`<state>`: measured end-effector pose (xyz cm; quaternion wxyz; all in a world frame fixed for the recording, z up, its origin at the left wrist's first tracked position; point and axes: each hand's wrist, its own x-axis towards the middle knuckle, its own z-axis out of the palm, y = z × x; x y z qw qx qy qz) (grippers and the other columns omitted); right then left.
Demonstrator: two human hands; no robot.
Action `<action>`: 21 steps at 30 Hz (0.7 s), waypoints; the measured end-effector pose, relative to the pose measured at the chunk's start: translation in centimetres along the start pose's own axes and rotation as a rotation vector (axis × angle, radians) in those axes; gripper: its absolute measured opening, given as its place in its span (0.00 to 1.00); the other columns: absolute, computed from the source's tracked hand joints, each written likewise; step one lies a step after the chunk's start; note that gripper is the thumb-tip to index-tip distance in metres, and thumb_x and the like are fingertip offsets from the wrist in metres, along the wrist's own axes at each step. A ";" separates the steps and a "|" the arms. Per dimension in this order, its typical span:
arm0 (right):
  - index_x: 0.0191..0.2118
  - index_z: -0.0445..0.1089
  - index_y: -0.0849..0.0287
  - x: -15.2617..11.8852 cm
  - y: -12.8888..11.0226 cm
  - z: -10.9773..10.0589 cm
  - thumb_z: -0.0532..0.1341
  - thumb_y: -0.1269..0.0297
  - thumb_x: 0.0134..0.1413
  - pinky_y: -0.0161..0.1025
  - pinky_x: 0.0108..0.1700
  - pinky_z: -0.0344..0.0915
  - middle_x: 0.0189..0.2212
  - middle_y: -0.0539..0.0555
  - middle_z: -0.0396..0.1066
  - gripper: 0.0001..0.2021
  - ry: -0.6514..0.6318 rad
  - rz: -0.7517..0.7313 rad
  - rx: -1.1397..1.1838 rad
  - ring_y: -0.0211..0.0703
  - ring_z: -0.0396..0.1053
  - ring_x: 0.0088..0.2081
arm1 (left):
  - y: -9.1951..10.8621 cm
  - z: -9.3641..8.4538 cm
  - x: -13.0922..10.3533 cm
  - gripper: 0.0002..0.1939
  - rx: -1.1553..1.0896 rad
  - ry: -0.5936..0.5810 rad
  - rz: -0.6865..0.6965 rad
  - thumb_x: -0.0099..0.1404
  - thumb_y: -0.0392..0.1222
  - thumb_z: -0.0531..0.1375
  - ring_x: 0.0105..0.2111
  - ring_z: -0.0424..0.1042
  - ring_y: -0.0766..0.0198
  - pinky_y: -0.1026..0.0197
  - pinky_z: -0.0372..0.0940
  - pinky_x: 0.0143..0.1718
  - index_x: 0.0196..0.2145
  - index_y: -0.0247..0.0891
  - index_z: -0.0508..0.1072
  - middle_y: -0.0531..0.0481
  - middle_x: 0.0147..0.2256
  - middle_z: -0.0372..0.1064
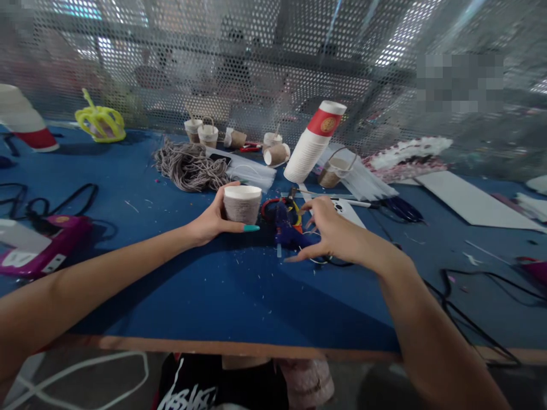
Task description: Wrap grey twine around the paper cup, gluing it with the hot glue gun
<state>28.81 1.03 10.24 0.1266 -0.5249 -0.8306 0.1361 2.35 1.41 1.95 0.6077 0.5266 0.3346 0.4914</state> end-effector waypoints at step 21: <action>0.29 0.74 0.56 0.1 -4.3 5.7 0.59 0.49 0.64 0.39 0.35 0.66 0.28 0.52 0.72 0.18 0.239 -0.312 0.595 0.40 0.70 0.31 | 0.4 0.2 -0.6 0.53 0.096 -0.178 0.042 0.46 0.35 0.73 0.61 0.63 0.45 0.43 0.64 0.60 0.64 0.51 0.51 0.44 0.59 0.61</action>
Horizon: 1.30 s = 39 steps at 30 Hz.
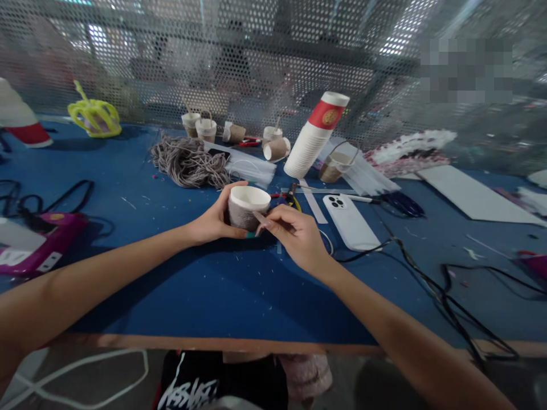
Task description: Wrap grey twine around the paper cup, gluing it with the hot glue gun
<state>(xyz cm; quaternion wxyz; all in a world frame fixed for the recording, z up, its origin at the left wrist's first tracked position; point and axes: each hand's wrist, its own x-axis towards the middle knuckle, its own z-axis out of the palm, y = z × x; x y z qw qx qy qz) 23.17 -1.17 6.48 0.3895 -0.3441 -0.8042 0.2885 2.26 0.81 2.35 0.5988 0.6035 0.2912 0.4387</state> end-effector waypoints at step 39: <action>0.32 0.66 0.55 -0.7 0.4 0.3 0.61 0.54 0.61 0.42 0.37 0.70 0.31 0.52 0.70 0.11 0.206 0.204 0.124 0.40 0.70 0.32 | 0.3 0.2 0.2 0.48 -0.202 0.175 -0.126 0.40 0.35 0.76 0.57 0.70 0.46 0.42 0.67 0.58 0.56 0.47 0.58 0.47 0.54 0.69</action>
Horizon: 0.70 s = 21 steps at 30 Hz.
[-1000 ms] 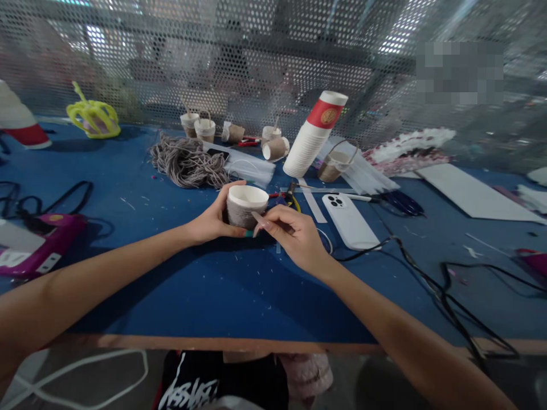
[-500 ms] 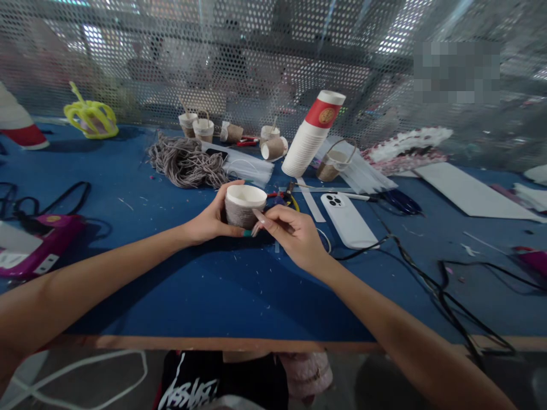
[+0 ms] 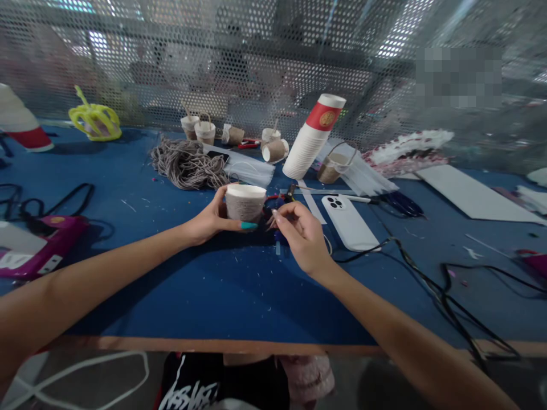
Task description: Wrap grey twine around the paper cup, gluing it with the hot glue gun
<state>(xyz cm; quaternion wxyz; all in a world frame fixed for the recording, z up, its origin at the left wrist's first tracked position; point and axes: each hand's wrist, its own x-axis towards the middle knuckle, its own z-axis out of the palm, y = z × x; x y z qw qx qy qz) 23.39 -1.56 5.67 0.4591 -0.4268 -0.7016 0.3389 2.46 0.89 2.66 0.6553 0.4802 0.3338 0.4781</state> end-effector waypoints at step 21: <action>0.61 0.70 0.47 -1.2 0.6 0.5 0.64 0.45 0.57 0.64 0.68 0.55 0.62 0.55 0.68 0.27 -0.210 -0.013 -0.026 0.58 0.58 0.67 | -0.5 0.1 -0.5 0.42 -0.106 -0.144 -0.123 0.44 0.44 0.77 0.59 0.69 0.40 0.41 0.68 0.58 0.56 0.40 0.66 0.38 0.55 0.72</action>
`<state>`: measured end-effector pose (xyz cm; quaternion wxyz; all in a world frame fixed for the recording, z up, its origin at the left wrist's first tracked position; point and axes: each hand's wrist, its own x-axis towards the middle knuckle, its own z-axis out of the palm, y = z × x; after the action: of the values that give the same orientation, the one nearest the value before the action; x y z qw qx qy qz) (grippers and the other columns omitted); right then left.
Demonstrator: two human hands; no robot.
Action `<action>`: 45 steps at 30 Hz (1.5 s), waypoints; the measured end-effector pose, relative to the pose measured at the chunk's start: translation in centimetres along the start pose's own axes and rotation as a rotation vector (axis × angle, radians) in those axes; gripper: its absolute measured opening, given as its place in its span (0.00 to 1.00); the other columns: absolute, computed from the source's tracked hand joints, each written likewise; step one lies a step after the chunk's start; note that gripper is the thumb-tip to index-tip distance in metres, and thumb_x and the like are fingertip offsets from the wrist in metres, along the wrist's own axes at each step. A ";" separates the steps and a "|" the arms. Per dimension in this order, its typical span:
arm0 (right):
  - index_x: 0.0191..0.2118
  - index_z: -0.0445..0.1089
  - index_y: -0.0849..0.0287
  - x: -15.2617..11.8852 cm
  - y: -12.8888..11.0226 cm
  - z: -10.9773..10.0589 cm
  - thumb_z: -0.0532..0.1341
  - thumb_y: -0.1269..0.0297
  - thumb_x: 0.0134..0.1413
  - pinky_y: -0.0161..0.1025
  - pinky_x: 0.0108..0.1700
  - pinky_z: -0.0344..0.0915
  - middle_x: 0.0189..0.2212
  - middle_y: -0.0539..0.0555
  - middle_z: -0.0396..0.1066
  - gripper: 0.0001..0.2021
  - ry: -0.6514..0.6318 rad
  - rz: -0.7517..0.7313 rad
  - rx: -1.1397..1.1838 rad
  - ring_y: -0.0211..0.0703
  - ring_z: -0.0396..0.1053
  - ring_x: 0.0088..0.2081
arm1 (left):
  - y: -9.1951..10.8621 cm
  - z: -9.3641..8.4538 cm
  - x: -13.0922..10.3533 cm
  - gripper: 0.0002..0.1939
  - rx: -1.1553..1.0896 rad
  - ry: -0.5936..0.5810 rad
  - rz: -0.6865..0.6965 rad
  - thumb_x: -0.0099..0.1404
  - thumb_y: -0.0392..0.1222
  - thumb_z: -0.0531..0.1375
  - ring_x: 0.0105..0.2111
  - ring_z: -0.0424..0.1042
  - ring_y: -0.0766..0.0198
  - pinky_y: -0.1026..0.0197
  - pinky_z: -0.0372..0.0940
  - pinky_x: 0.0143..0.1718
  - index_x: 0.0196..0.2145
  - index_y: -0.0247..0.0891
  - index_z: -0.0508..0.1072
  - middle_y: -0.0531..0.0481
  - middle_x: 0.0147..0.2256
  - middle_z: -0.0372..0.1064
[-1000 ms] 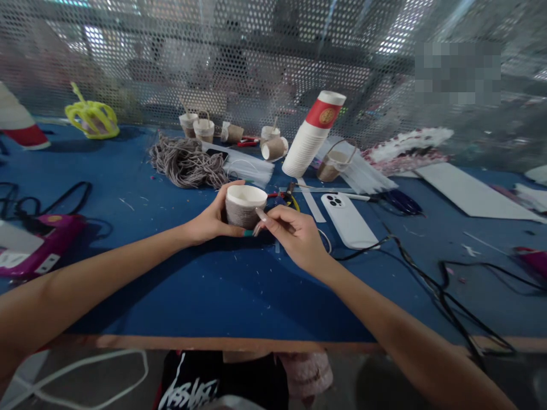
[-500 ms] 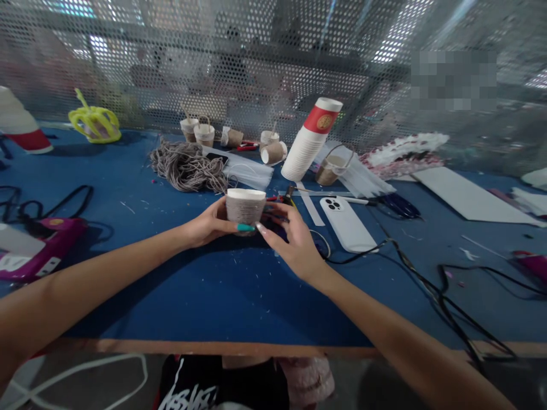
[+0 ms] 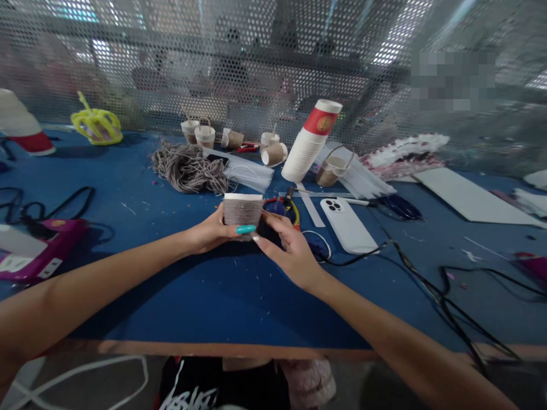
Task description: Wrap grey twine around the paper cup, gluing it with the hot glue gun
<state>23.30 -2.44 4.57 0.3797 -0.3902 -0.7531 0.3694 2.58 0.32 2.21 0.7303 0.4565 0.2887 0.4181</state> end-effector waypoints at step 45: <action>0.54 0.57 0.52 -0.1 0.0 1.5 0.72 0.49 0.47 0.57 0.65 0.64 0.56 0.63 0.71 0.33 0.180 -0.017 0.145 0.55 0.68 0.62 | 0.2 -0.4 0.0 0.31 -0.153 -0.144 -0.079 0.51 0.55 0.67 0.58 0.70 0.42 0.40 0.65 0.58 0.52 0.41 0.75 0.43 0.50 0.77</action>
<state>22.05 -2.90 3.86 0.4762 -0.3870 -0.6905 0.3831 2.18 0.51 2.27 0.7977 0.4167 0.2205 0.3760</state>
